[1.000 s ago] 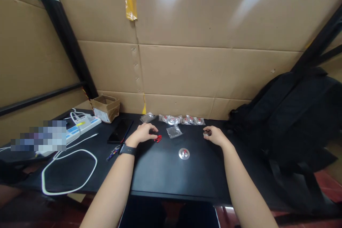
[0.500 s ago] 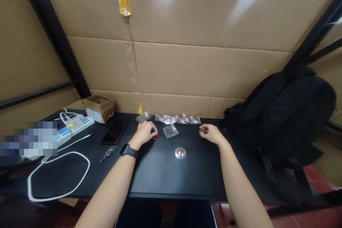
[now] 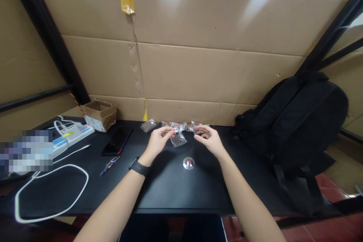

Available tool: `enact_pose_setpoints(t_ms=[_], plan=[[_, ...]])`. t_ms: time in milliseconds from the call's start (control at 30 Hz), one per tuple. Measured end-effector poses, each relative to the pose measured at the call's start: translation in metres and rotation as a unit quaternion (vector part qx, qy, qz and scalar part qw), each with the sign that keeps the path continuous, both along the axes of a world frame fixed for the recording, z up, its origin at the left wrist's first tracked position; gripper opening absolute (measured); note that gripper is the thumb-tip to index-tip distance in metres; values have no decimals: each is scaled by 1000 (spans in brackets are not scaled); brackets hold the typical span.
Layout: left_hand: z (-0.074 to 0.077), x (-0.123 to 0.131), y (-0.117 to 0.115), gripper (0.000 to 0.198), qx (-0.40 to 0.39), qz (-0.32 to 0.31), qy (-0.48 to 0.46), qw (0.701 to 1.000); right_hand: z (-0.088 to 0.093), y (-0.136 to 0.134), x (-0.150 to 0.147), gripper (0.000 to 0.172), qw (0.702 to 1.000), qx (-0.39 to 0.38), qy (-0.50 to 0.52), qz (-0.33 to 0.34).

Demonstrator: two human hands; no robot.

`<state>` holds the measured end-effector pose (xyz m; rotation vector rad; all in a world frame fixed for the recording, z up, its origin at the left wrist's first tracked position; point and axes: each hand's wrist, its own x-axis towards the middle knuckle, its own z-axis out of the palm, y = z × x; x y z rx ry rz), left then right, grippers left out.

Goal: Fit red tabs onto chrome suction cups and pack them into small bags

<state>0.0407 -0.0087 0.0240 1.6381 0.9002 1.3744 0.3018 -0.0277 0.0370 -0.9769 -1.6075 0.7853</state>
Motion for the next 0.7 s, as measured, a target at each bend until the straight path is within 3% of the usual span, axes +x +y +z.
enact_pose_setpoints(t_ms=[167, 400, 700], plan=[[0, 16, -11, 28, -48, -44, -59, 996, 0, -11, -28, 43, 999, 0, 32, 36], [-7, 23, -13, 27, -66, -60, -101, 991, -1, -15, -36, 44, 996, -7, 59, 60], [-10, 29, -16, 26, -77, -54, -87, 992, -6, -22, -51, 45, 997, 32, 48, 57]])
